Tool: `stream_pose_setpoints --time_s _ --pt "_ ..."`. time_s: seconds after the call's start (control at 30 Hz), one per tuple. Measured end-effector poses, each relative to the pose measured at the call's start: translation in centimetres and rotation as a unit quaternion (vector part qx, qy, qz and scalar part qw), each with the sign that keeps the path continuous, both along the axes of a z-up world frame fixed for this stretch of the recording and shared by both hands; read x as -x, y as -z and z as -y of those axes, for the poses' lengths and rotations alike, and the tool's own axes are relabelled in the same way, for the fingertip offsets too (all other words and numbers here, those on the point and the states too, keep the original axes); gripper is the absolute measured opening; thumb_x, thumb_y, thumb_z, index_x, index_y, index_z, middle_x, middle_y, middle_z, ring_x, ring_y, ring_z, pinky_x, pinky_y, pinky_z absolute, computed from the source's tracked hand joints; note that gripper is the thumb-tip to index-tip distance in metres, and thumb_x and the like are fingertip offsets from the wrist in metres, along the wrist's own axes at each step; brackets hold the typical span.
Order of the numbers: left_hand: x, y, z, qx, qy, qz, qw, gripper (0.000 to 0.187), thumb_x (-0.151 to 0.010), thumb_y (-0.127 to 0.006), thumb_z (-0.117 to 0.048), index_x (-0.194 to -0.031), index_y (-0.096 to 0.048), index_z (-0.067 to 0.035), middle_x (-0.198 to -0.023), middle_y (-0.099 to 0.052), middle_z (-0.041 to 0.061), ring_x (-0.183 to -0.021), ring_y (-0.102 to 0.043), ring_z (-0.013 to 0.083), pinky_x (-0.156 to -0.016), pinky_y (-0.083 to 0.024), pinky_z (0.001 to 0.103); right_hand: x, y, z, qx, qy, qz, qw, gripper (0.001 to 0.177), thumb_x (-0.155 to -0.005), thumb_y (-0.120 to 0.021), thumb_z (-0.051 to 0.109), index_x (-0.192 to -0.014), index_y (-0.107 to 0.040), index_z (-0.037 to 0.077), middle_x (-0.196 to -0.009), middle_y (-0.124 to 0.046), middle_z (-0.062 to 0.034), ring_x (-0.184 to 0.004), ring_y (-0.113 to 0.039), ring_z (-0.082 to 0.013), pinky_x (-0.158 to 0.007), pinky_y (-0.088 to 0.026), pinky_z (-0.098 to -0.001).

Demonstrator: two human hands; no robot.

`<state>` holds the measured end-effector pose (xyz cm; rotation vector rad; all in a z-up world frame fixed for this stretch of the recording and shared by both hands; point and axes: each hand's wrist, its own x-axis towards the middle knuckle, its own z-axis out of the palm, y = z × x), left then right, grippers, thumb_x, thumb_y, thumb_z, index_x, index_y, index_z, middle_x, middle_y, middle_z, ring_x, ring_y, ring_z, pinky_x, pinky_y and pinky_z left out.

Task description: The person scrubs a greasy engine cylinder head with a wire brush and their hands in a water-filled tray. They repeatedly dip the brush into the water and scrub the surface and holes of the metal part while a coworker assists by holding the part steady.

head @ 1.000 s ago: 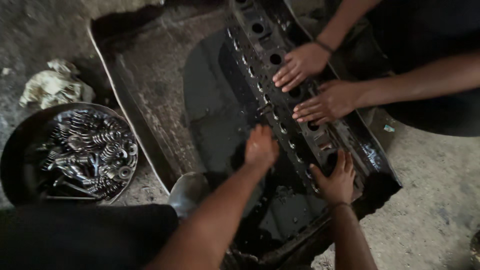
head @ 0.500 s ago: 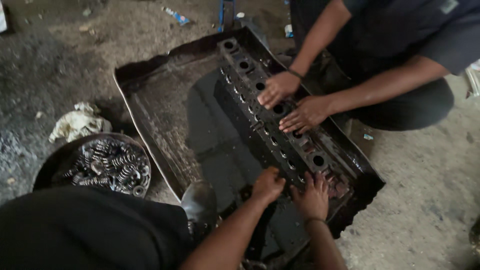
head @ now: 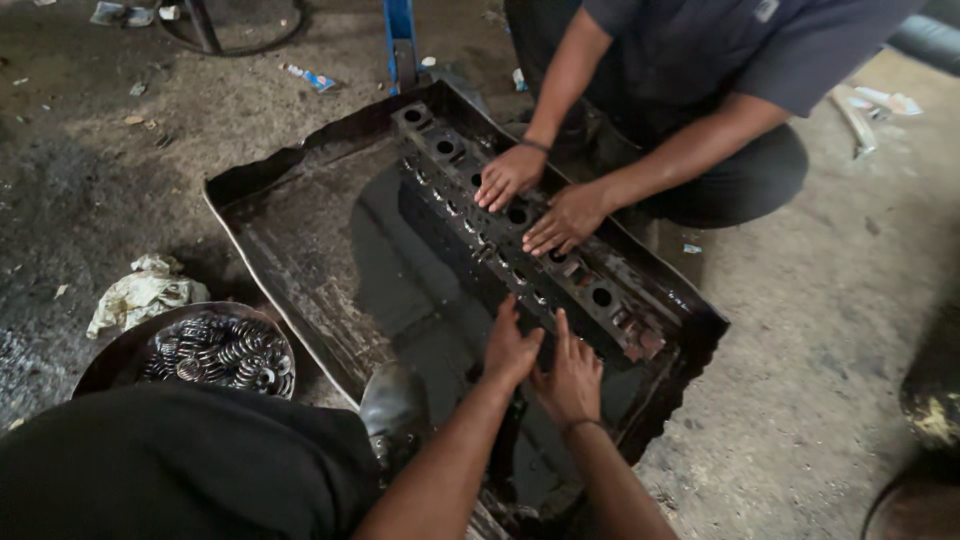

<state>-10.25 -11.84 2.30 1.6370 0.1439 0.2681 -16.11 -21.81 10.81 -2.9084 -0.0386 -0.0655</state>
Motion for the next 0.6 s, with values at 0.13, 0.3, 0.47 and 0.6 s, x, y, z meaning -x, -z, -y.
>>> stream_pose_setpoints --time_s 0.13,0.3,0.47,0.6 --pt "1.0 0.0 -0.8 -0.03 0.018 -0.121 0.992 0.088 -0.081 -0.073 -0.024 -0.156 -0.031 -0.01 -0.135 -0.062 0.023 -0.119 -0.066 0.0377 -0.101 -0.053 0.042 0.2 -0.2 -0.8 -0.03 -0.019 0.014 0.999 0.105 -0.081 -0.074 0.033 -0.163 -0.011 0.017 -0.134 -0.062 -0.0115 -0.129 -0.052 -0.0355 -0.107 -0.04 -0.0566" --pt "0.8 1.9 -0.7 -0.023 -0.008 -0.028 0.999 0.085 -0.08 -0.074 -0.021 -0.153 -0.032 -0.007 -0.136 -0.062 0.025 -0.125 -0.063 0.0387 -0.099 -0.054 0.043 0.1 0.0 -2.1 -0.041 -0.026 0.037 0.998 0.096 -0.087 -0.068 0.026 -0.164 -0.012 0.016 -0.133 -0.063 -0.0133 -0.127 -0.054 -0.0372 -0.105 -0.04 -0.056" --pt "1.2 3.6 1.0 -0.027 0.037 -0.122 0.992 0.085 -0.082 -0.074 -0.022 -0.155 -0.032 -0.01 -0.136 -0.062 0.023 -0.126 -0.061 0.037 -0.106 -0.049 0.043 1.0 0.3 -1.2 -0.021 0.002 -0.016 1.0 0.096 -0.088 -0.064 0.024 -0.168 -0.01 0.022 -0.137 -0.062 -0.0102 -0.13 -0.054 -0.0365 -0.108 -0.042 -0.0547" --pt "1.5 4.3 1.5 -0.033 0.033 -0.108 0.993 0.083 -0.084 -0.074 -0.021 -0.155 -0.033 -0.008 -0.137 -0.061 0.024 -0.129 -0.06 0.0362 -0.107 -0.049 0.042 1.6 1.1 0.0 -0.023 0.004 0.003 1.0 0.098 -0.083 -0.072 0.025 -0.162 -0.015 0.023 -0.157 -0.045 -0.0088 -0.136 -0.044 -0.0383 -0.108 -0.037 -0.0578"
